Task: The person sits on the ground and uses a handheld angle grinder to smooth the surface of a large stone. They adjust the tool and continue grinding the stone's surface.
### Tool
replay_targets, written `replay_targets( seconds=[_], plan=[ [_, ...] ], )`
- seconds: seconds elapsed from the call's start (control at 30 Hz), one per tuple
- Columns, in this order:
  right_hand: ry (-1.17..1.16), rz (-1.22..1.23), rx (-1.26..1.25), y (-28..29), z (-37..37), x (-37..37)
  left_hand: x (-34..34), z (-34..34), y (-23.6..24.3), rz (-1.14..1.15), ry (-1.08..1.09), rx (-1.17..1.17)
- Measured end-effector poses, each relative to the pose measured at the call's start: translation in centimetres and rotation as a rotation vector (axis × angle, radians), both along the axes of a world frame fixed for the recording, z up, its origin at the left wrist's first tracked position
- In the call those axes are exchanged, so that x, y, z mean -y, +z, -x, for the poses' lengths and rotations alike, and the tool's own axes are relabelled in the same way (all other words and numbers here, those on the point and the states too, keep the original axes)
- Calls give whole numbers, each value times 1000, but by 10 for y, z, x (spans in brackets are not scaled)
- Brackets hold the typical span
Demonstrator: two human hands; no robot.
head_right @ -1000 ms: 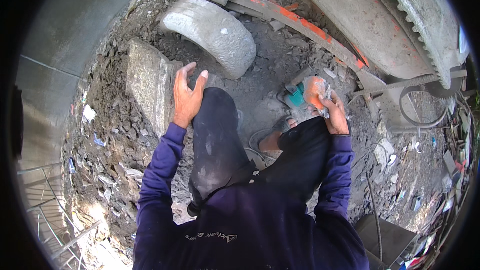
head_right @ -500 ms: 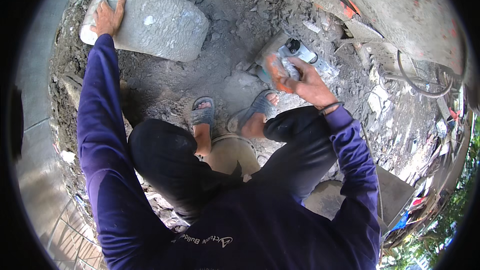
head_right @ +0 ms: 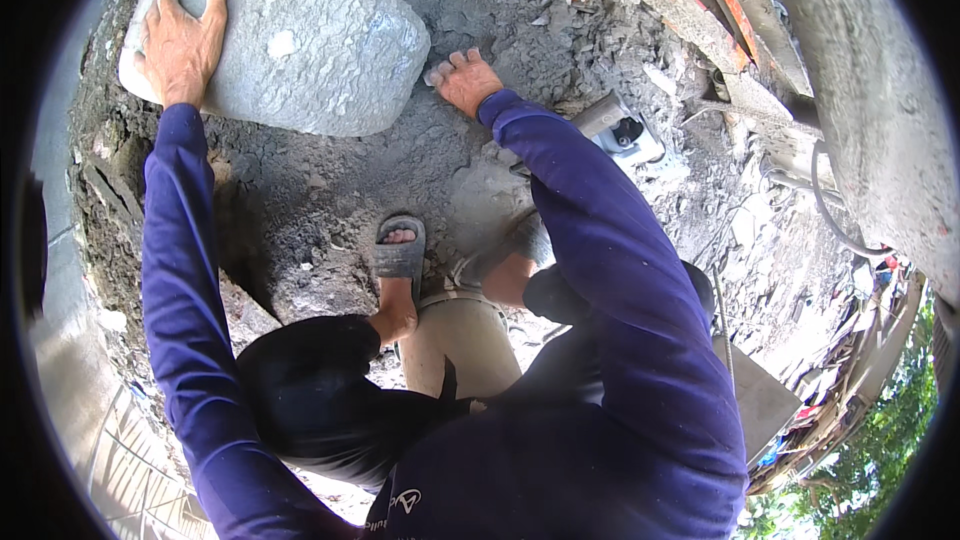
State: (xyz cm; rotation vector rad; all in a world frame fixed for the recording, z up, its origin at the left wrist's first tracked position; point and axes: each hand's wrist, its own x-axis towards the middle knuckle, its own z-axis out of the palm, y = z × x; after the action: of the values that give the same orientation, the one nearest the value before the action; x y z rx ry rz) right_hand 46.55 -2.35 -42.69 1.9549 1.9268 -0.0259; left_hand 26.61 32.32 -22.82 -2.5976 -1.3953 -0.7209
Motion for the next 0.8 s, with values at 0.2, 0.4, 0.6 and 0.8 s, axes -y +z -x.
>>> replay_targets(
  seconds=[0.2, 0.4, 0.6, 0.8],
  plan=[
    [84, -157, -25, -54, -20, -17, 4, 2, 7, -3, 19, -36],
    [33, -101, 6, -80, -31, -35, 8, 0, 13, 1, 2, -43],
    [-150, -38, -76, -116, -19, -50, 3, 2, 10, -48, -9, -54],
    [-353, 6, -252, -121, 9, -39, 4, 0, 8, 2, -32, -10]
  ],
)
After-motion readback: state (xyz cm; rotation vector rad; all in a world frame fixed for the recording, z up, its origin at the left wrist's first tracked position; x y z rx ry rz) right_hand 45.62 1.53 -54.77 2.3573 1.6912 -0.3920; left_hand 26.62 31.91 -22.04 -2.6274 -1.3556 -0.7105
